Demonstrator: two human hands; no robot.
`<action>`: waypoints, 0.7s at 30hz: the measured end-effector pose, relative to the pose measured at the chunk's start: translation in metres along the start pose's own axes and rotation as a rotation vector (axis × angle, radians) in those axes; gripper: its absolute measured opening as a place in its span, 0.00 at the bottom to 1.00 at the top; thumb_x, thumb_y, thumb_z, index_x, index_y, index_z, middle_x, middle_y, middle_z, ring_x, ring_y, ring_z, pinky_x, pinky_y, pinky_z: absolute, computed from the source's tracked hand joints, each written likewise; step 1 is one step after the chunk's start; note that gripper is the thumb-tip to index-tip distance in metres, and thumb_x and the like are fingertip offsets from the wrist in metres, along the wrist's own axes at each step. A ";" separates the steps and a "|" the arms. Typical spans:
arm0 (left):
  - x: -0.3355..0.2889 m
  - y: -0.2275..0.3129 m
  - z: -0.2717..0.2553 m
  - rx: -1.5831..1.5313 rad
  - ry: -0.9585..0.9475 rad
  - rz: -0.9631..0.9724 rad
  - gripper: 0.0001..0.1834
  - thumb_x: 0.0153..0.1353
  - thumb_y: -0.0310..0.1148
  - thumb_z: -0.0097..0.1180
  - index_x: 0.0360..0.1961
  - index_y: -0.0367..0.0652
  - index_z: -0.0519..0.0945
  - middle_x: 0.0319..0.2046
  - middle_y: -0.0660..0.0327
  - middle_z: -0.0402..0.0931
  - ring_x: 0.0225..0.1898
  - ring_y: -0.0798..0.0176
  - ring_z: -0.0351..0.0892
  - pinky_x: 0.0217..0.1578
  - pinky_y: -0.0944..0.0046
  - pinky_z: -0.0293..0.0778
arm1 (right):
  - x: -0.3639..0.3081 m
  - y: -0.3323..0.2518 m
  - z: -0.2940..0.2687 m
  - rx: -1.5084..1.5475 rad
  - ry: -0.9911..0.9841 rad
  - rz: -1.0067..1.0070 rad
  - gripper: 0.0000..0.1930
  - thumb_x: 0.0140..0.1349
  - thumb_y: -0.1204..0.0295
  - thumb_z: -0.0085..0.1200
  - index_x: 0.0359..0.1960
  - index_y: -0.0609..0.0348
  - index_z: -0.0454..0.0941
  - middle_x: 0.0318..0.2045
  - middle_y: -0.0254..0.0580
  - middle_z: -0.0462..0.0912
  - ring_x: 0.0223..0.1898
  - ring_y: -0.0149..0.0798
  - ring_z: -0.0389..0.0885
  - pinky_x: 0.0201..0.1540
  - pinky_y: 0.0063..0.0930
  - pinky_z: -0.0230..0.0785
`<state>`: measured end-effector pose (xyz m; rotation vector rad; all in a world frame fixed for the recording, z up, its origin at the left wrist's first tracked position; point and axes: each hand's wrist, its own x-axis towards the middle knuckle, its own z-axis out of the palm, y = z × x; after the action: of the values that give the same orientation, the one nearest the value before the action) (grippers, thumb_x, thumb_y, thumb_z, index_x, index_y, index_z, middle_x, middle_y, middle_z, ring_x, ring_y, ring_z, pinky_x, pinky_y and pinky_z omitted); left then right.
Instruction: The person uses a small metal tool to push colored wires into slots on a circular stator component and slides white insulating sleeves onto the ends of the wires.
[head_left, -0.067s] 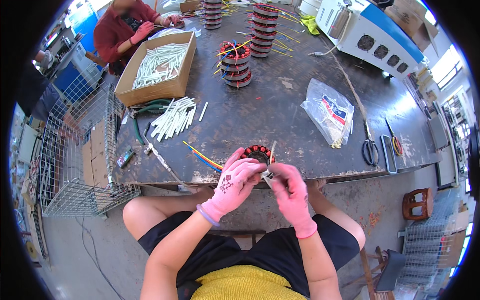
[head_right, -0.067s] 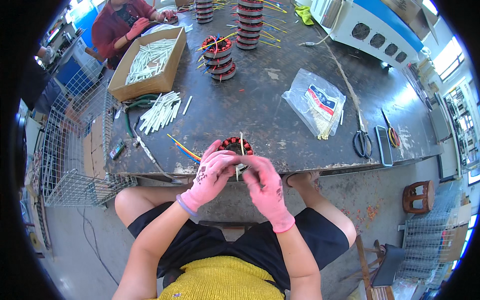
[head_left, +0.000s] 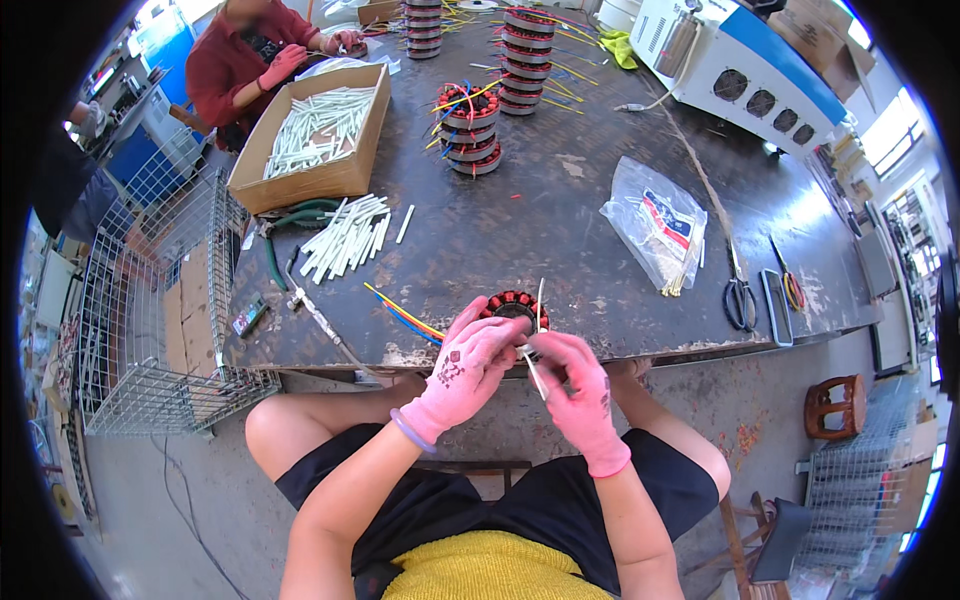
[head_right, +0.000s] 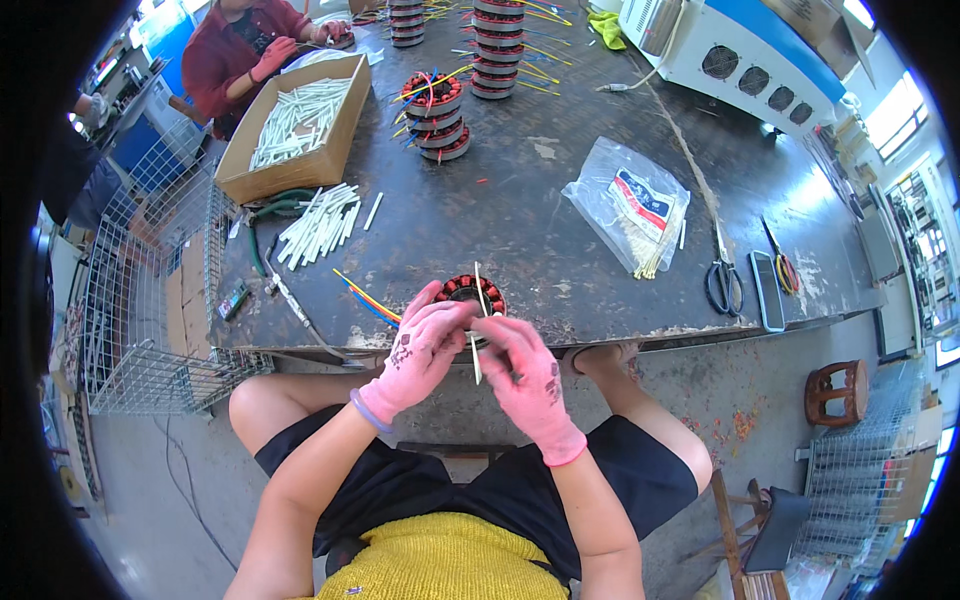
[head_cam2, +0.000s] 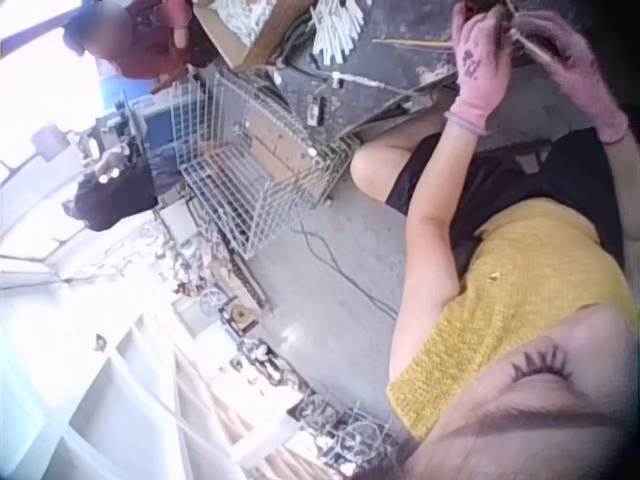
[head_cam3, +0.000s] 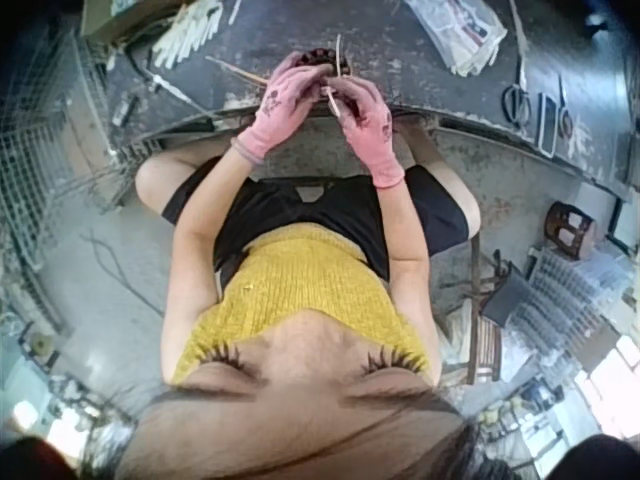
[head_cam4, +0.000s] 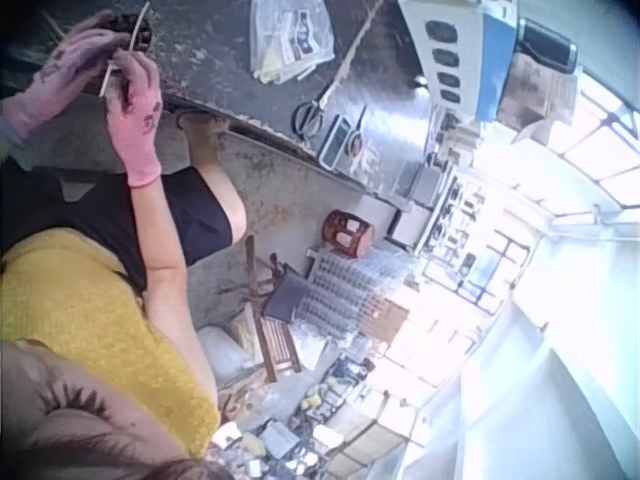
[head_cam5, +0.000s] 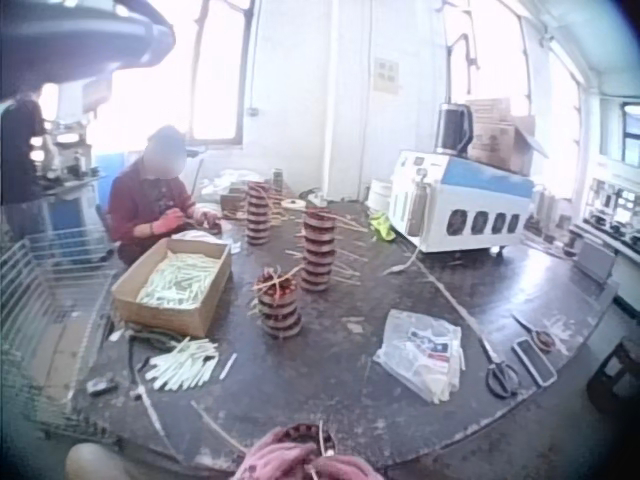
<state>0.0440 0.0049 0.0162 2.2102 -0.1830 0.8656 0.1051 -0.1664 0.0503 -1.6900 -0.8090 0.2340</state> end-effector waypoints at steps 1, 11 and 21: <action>-0.002 -0.002 -0.005 -0.003 -0.087 -0.019 0.27 0.55 0.22 0.57 0.58 0.39 0.72 0.47 0.59 0.81 0.51 0.56 0.78 0.65 0.43 0.60 | 0.002 0.002 0.002 -0.088 -0.002 -0.095 0.14 0.58 0.81 0.57 0.46 0.59 0.80 0.47 0.44 0.80 0.41 0.40 0.83 0.43 0.31 0.76; -0.006 -0.011 0.001 0.264 -0.150 0.109 0.29 0.42 0.24 0.64 0.51 0.48 0.78 0.41 0.63 0.80 0.50 0.58 0.78 0.63 0.44 0.66 | -0.030 0.016 0.041 0.569 0.134 0.269 0.03 0.71 0.75 0.48 0.43 0.56 0.70 0.32 0.32 0.77 0.25 0.21 0.69 0.27 0.14 0.60; 0.012 -0.005 -0.005 0.224 -0.233 0.147 0.15 0.43 0.26 0.64 0.34 0.43 0.77 0.37 0.60 0.78 0.48 0.57 0.78 0.65 0.47 0.64 | 0.054 -0.004 0.030 0.204 0.064 0.267 0.04 0.69 0.76 0.47 0.41 0.61 0.74 0.31 0.35 0.79 0.31 0.25 0.74 0.35 0.23 0.70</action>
<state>0.0518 0.0134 0.0235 2.5322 -0.3809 0.7338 0.1271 -0.1094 0.0597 -1.6006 -0.4923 0.4294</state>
